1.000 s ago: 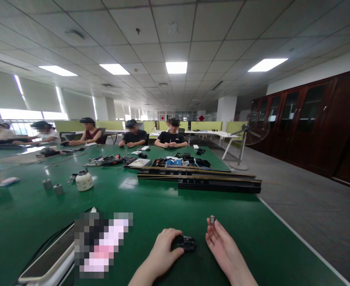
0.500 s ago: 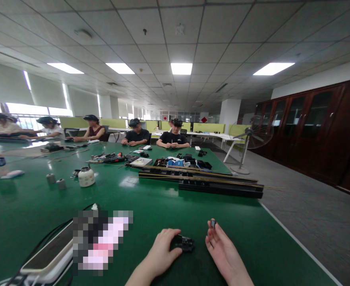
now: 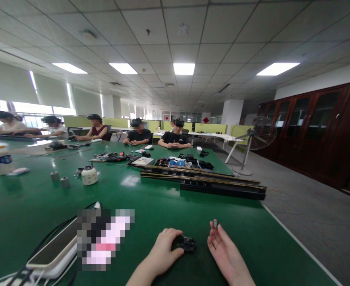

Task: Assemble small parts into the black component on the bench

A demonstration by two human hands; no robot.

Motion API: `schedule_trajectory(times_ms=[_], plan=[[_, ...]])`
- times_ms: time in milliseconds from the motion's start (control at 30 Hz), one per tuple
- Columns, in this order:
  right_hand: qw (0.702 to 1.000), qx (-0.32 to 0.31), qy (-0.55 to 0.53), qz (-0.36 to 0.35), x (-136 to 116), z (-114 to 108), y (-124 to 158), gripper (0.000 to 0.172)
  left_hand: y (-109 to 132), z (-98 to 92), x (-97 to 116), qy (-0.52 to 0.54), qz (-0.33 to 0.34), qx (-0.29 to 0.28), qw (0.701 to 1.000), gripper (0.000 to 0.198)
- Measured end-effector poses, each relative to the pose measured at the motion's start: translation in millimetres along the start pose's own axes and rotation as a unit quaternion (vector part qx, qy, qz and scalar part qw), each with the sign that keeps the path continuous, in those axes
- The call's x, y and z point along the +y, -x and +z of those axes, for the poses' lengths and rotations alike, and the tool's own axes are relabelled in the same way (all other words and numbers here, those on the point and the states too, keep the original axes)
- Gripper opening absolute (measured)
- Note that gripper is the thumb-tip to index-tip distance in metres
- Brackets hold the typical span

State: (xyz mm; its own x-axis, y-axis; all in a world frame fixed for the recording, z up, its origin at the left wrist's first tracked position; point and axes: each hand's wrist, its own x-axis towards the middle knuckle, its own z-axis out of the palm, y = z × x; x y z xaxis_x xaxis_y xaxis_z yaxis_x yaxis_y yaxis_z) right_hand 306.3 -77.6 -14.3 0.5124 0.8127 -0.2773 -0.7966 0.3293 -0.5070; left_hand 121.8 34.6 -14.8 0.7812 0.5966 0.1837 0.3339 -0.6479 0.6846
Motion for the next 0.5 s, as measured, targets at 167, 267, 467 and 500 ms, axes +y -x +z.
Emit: schedule_trajectory(times_ms=[167,267,467,500], plan=[[1.000,0.003,0.000,0.002,-0.3,0.8,0.2,0.025,0.0,-1.1,1.0,-0.008,-0.004,-0.005,1.000,0.042],[1.000,0.006,0.006,-0.005,-0.7,2.0,1.2,0.023,0.0,-1.5,1.3,-0.014,-0.005,-0.009,1.000,0.042],[1.000,0.002,-0.002,-0.002,-1.7,2.9,2.4,0.020,-0.1,-0.7,-0.1,-0.011,0.003,-0.004,1.000,0.041],[1.000,0.001,0.001,-0.002,-1.8,2.7,2.2,0.021,-0.2,-0.4,-0.5,-0.011,0.004,-0.003,1.000,0.040]])
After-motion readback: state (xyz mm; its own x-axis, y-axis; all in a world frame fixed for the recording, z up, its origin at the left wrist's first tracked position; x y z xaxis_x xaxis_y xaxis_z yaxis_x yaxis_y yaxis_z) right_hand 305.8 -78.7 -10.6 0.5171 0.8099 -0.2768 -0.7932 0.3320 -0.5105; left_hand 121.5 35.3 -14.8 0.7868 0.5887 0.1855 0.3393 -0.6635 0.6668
